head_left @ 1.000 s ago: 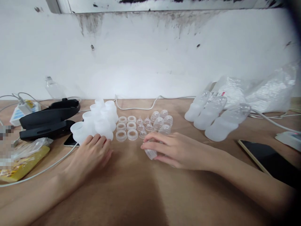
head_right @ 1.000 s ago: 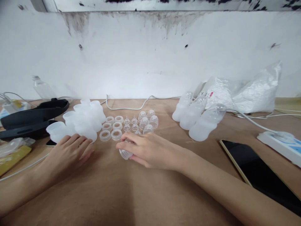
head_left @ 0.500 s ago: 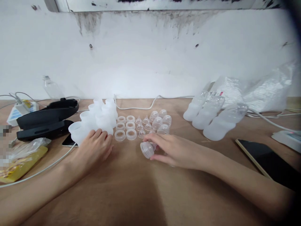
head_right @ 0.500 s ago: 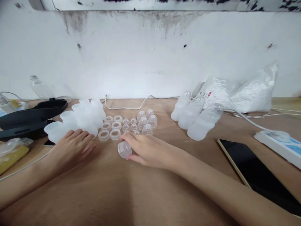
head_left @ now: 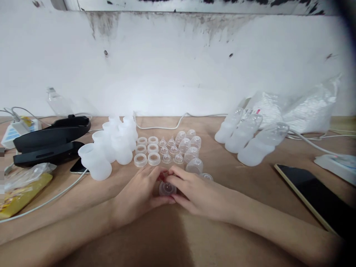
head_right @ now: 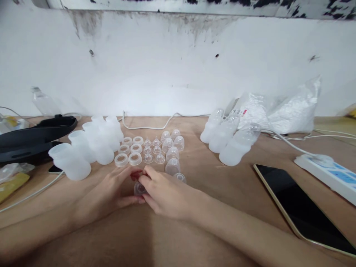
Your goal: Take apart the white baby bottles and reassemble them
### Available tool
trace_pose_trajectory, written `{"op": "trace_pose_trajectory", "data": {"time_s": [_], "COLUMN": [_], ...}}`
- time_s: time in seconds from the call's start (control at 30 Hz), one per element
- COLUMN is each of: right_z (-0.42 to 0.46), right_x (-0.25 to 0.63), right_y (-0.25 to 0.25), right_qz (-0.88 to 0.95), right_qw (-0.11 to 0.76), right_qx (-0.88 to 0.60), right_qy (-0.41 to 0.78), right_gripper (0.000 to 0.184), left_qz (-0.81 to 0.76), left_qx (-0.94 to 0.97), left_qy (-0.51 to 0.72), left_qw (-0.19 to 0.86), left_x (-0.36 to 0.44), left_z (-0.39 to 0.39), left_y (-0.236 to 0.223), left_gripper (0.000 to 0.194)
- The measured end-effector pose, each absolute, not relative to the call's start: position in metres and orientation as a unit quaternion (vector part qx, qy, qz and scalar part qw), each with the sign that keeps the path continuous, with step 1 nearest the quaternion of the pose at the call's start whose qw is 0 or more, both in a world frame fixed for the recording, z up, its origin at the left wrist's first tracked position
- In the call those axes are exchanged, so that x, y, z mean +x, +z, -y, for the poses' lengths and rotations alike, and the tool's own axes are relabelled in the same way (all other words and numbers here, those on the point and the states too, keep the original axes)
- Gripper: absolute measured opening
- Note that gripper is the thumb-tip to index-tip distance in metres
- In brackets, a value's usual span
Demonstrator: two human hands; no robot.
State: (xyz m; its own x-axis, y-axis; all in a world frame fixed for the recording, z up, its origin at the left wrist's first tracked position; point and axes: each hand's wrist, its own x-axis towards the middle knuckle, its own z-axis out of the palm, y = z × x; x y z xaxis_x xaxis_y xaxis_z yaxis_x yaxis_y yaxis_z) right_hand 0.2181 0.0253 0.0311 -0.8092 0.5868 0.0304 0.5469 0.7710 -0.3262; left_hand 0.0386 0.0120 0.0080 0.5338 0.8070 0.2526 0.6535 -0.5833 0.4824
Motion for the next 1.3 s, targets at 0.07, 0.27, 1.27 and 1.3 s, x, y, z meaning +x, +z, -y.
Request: {"op": "trace_pose_trajectory", "data": {"time_s": [0.07, 0.27, 1.27, 1.3], "right_z": [-0.026, -0.027, -0.051, -0.051], "right_x": [0.217, 0.214, 0.2, 0.2], "right_y": [0.033, 0.028, 0.035, 0.035], "right_qz": [0.938, 0.947, 0.895, 0.893], "right_qw": [0.061, 0.06, -0.015, -0.014], "right_qx": [-0.304, -0.299, -0.445, -0.448], "right_qy": [0.152, 0.1, -0.04, -0.039], "right_gripper": [0.021, 0.019, 0.015, 0.015], "left_qz": [-0.421, -0.438, -0.419, -0.42], "left_qx": [0.854, 0.843, 0.889, 0.889], "left_qy": [0.241, 0.23, 0.118, 0.116], "left_qw": [0.187, 0.212, -0.141, -0.141], "left_x": [0.038, 0.039, 0.022, 0.022], "left_z": [-0.015, -0.011, -0.028, -0.028], "left_y": [0.003, 0.002, 0.0, 0.001], "left_gripper": [0.04, 0.041, 0.014, 0.014]}}
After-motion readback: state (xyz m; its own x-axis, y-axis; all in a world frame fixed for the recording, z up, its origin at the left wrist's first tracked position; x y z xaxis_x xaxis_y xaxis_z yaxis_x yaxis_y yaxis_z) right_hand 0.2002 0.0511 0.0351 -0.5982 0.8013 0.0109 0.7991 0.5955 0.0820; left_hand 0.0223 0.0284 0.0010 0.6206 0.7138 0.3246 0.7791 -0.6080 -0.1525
